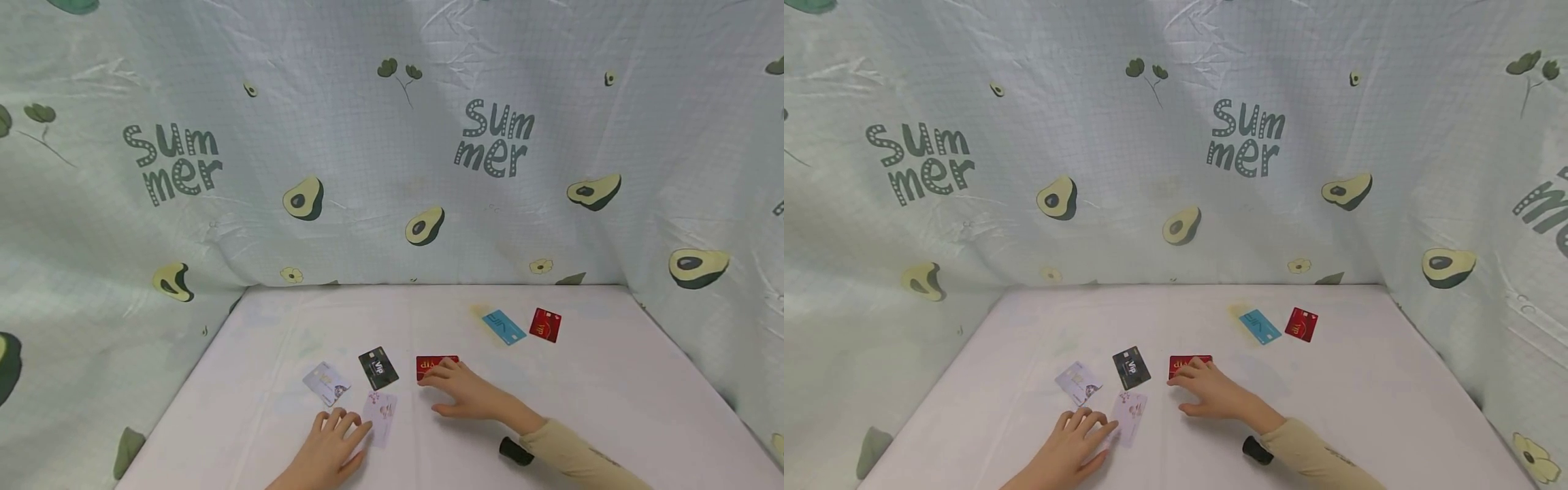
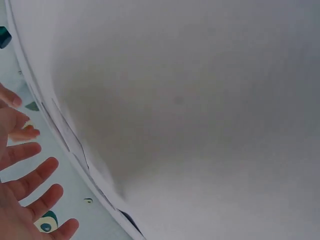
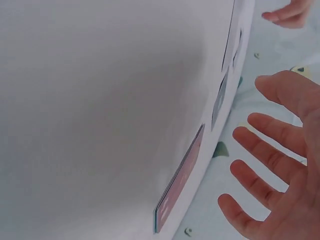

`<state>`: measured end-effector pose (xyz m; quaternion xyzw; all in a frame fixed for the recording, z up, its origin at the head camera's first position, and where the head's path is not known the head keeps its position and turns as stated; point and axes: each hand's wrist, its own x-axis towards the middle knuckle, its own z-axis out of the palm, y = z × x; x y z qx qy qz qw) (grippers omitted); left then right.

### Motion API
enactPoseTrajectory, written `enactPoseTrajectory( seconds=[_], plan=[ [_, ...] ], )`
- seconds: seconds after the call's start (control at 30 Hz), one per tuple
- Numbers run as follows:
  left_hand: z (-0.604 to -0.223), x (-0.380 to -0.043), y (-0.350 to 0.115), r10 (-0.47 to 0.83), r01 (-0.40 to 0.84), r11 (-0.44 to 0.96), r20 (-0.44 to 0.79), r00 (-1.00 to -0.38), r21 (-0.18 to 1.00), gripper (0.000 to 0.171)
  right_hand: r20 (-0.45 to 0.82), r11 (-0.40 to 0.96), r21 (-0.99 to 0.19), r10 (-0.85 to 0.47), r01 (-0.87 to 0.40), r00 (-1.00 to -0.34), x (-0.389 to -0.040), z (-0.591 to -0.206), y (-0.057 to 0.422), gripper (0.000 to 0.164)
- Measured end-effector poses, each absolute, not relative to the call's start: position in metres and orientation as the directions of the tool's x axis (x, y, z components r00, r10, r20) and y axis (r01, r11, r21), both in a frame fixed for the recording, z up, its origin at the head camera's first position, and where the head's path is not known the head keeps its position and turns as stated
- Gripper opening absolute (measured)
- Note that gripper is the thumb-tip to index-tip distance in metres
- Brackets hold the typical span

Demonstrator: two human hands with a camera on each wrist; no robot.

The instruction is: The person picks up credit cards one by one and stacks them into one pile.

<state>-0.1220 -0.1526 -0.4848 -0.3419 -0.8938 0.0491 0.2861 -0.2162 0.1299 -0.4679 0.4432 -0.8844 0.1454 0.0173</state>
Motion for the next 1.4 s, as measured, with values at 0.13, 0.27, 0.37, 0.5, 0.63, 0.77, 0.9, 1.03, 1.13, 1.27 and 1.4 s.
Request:
enactPoseTrajectory(
  seconds=[0.13,0.27,0.37,0.5,0.63,0.77,0.9,1.03,1.13,1.27,1.4],
  plan=[
    [-0.492,-0.108,-0.154,0.669,0.576,0.743,0.414,-0.618,-0.340,0.036,0.165,0.525,-0.208,-0.813,-0.825,-0.559,-0.216,-0.468,0.117,0.038],
    [-0.494,-0.100,-0.154,0.681,0.563,0.732,0.400,-0.613,-0.383,0.034,0.147,0.520,-0.185,-0.824,-0.834,-0.547,-0.216,-0.468,0.106,0.035],
    [-0.492,-0.098,-0.154,0.695,0.561,0.718,0.384,-0.608,-0.411,0.036,0.138,0.505,-0.157,-0.840,-0.849,-0.525,-0.216,-0.469,0.098,0.034],
    [-0.491,-0.096,-0.156,0.710,0.562,0.701,0.350,-0.611,-0.439,0.040,0.114,0.478,-0.099,-0.866,-0.873,-0.487,-0.217,-0.471,0.087,0.035],
    [-0.490,-0.098,-0.159,0.727,0.584,0.681,0.306,-0.615,-0.443,0.041,0.088,0.439,-0.041,-0.893,-0.897,-0.441,-0.219,-0.474,0.078,0.037],
    [-0.487,-0.102,-0.161,0.708,0.607,0.700,0.248,-0.662,-0.377,0.041,0.066,0.403,0.010,-0.914,-0.915,-0.401,-0.223,-0.478,0.071,0.040],
    [-0.484,-0.107,-0.159,0.676,0.588,0.731,0.254,-0.691,-0.346,0.044,0.054,0.384,0.062,-0.923,-0.921,-0.381,-0.227,-0.479,0.065,0.043],
    [-0.483,-0.114,-0.157,0.672,0.563,0.736,0.306,-0.674,-0.377,0.046,0.033,0.366,0.075,-0.930,-0.927,-0.365,-0.229,-0.478,0.060,0.045],
    [-0.483,-0.117,-0.157,0.679,0.571,0.731,0.318,-0.662,-0.374,0.044,0.000,0.362,0.072,-0.932,-0.929,-0.363,-0.230,-0.476,0.059,0.047],
    [-0.484,-0.118,-0.157,0.684,0.593,0.726,0.282,-0.672,-0.349,0.039,-0.030,0.365,0.072,-0.929,-0.928,-0.368,-0.231,-0.476,0.058,0.048],
    [-0.483,-0.118,-0.157,0.676,0.599,0.732,0.237,-0.698,-0.323,0.036,-0.022,0.353,0.094,-0.934,-0.931,-0.357,-0.231,-0.476,0.057,0.048]
  ],
)
